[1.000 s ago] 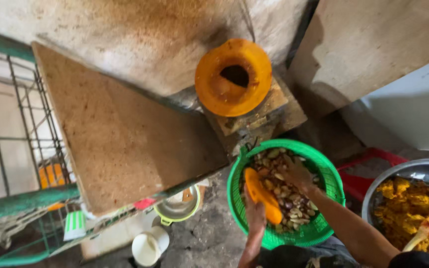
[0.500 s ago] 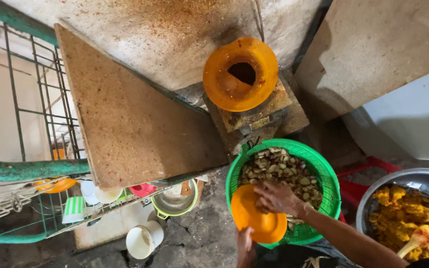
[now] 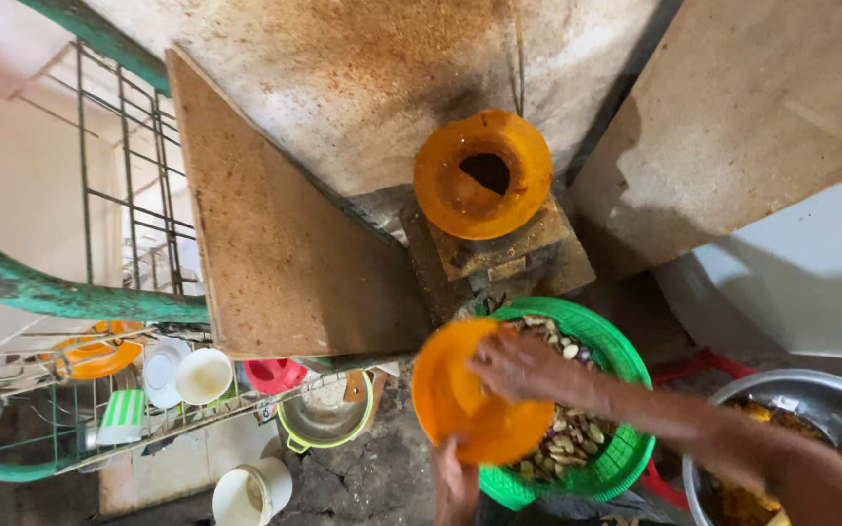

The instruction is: The person scrapes a yellow paste from a metal bowl into a grinder hopper, then places an orange funnel on the grinder and feeds chopped vegetables from a green basket into the hopper by hand.

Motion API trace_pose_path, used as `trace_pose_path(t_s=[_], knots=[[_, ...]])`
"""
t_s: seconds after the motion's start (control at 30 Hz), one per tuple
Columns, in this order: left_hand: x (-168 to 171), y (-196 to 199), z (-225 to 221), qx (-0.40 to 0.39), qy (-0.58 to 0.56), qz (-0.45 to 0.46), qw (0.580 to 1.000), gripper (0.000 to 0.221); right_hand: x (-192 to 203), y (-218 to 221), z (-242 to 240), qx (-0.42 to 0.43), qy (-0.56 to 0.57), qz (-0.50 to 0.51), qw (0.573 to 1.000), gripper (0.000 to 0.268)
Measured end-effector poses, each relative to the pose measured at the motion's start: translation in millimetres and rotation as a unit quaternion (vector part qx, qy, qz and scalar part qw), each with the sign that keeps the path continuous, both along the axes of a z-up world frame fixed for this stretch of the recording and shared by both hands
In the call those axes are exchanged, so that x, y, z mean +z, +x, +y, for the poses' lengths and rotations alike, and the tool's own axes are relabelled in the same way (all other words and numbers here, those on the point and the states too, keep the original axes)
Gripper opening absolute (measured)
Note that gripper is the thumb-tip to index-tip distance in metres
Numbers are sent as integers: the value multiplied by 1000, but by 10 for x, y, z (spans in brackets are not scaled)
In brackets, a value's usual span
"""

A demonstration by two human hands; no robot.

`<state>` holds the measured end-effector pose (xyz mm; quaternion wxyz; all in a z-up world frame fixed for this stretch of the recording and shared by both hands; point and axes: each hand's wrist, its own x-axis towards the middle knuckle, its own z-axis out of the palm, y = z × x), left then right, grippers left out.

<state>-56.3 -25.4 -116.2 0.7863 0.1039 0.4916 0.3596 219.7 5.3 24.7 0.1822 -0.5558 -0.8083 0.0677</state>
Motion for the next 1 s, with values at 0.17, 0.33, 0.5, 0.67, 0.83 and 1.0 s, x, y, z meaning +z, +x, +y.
trace_pose_path(t_s=[0.17, 0.33, 0.5, 0.67, 0.83, 1.0], knots=[[644, 1002, 1250, -9, 77, -14, 997, 44, 392, 741, 954, -51, 27, -68, 996, 26], [1365, 2277, 2278, -79, 147, 56, 984, 53, 241, 1681, 1851, -139, -12, 3, 990, 38], [1802, 2848, 2606, -107, 402, 106, 903, 75, -175, 2205, 2439, -142, 63, 247, 956, 46], [1953, 2747, 2641, -171, 570, 191, 781, 74, -493, 2328, 2502, -171, 40, 269, 947, 44], [1963, 2744, 2689, -177, 612, 191, 747, 76, -679, 2301, 2461, -198, 37, 283, 938, 44], [1910, 2771, 2749, -169, 640, 247, 708, 77, -777, 2280, 2419, -196, 32, 260, 945, 38]])
